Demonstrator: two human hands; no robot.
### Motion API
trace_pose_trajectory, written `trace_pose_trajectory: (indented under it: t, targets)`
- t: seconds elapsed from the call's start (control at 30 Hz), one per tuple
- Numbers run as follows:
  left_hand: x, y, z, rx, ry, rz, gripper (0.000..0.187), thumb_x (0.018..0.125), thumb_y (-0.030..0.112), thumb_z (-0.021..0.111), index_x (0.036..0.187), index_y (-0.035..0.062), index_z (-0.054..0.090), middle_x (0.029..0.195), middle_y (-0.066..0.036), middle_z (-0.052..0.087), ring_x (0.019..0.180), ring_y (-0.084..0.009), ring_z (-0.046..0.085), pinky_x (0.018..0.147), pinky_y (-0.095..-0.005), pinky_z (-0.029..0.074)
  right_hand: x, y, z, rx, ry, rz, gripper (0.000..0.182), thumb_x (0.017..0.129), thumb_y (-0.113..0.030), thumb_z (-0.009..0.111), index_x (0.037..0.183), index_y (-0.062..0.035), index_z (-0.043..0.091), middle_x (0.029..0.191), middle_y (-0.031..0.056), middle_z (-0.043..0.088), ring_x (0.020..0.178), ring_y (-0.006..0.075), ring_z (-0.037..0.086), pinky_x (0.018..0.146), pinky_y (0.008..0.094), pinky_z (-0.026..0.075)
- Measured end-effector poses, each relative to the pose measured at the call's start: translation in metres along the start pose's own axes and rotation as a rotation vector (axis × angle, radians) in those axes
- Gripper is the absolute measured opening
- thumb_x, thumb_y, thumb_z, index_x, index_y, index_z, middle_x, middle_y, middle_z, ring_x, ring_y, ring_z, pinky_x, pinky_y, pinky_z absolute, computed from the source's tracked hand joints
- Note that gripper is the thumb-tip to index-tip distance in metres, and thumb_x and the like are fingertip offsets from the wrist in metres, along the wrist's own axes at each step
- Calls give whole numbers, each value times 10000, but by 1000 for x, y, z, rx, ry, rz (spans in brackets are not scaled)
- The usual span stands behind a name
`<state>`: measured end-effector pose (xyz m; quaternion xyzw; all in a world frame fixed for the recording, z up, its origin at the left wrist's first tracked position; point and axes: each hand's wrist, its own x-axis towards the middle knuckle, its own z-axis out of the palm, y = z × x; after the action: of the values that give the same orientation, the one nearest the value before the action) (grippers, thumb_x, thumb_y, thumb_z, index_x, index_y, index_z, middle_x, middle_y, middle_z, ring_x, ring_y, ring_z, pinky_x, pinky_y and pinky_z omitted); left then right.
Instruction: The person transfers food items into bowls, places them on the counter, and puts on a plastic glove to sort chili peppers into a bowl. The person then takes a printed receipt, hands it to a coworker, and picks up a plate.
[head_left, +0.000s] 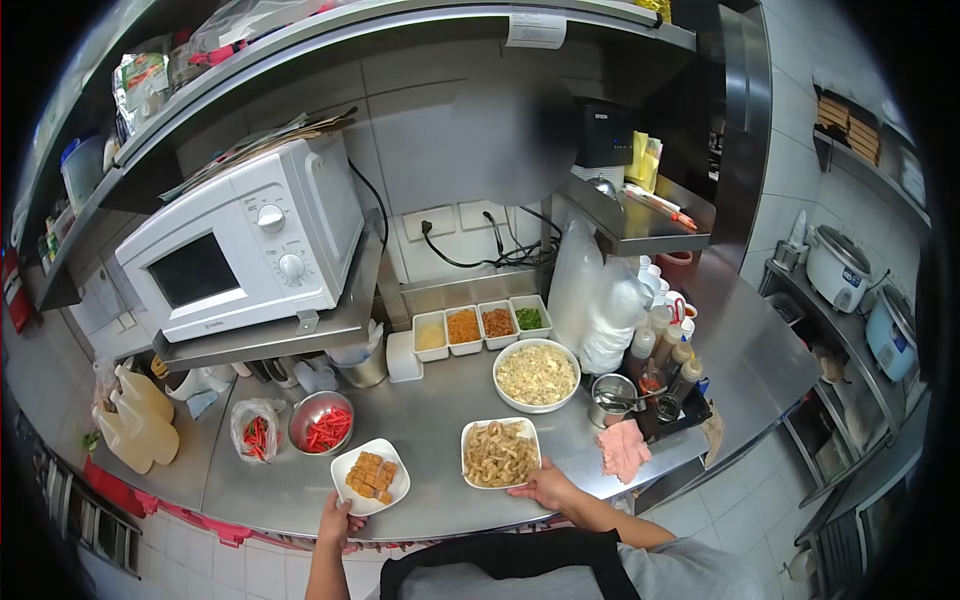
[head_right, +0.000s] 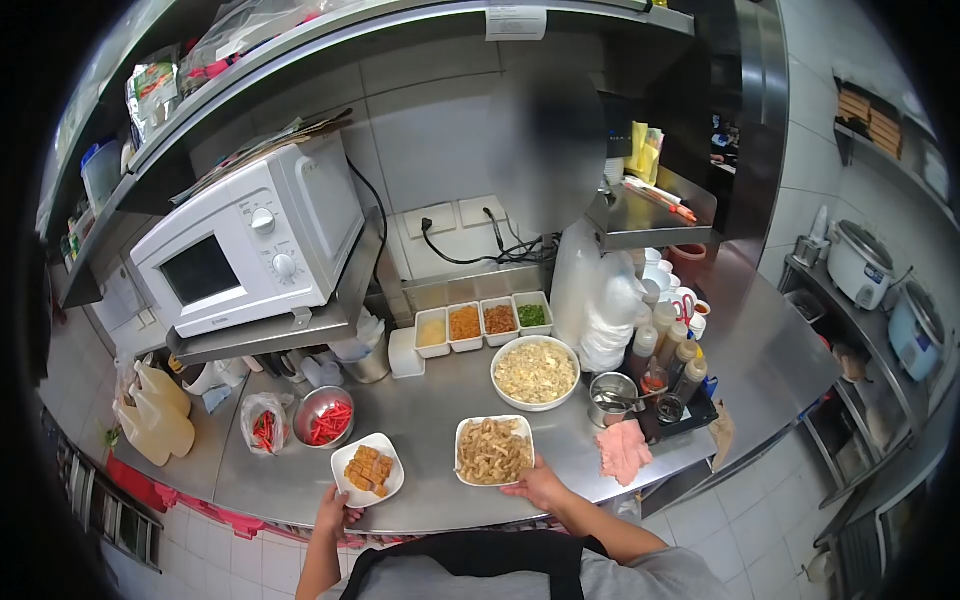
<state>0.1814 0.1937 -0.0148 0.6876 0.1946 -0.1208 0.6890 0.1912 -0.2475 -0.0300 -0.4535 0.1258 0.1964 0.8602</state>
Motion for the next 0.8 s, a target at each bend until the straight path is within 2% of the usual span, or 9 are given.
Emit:
trace_pose_trajectory:
  t: [0.03,0.17,0.3,0.4,0.57,0.67,0.8]
  targets:
    - [-1,3,1,-33,-57,-27,411,933,110,424,1331,123,321,747,-143,634,507,-154,559,442,-246,442,-10,2,-1,-6,-9,6,658,757,133,360,1359,-63,179,1291,234,409,1033,397,584,810,485,559]
    - [-2,-4,17,-237,-118,-165,454,881,52,379,1298,164,236,758,-179,620,533,-200,579,438,-265,462,-54,9,-6,-6,5,46,628,771,126,358,1354,-56,212,1250,223,477,994,380,611,801,450,575]
    - [-16,-23,51,-374,-10,-33,448,846,32,381,1263,150,264,722,-146,595,524,-187,579,425,-261,469,-109,-6,-22,-27,12,98,597,804,92,384,1362,-68,247,1223,213,518,961,374,631,790,435,579]
    - [-49,-21,82,-323,-54,-49,474,841,29,386,1281,153,258,757,-144,596,526,-179,590,415,-258,470,-153,-17,-56,65,-48,-8,614,795,96,394,1368,-77,255,1227,214,517,975,383,626,793,439,576]
    - [-113,-18,169,-292,-225,-46,518,833,4,419,1310,143,273,852,-132,600,553,-177,612,405,-238,470,-248,-28,-137,75,43,-52,676,742,146,351,1371,-83,255,1259,218,485,1011,378,605,804,454,570]
    - [-142,-25,234,-232,-434,-106,505,847,8,423,1319,134,296,889,-138,605,579,-172,618,431,-238,484,-320,-22,-186,99,217,-153,655,747,130,354,1363,-60,233,1245,221,482,1026,377,597,807,443,573]
    - [-178,-40,347,-214,-618,-233,505,869,29,455,1340,133,303,928,-141,612,626,-177,632,471,-231,492,-414,-26,-241,136,463,-212,627,768,104,355,1363,-50,230,1220,220,501,946,366,629,742,403,594]
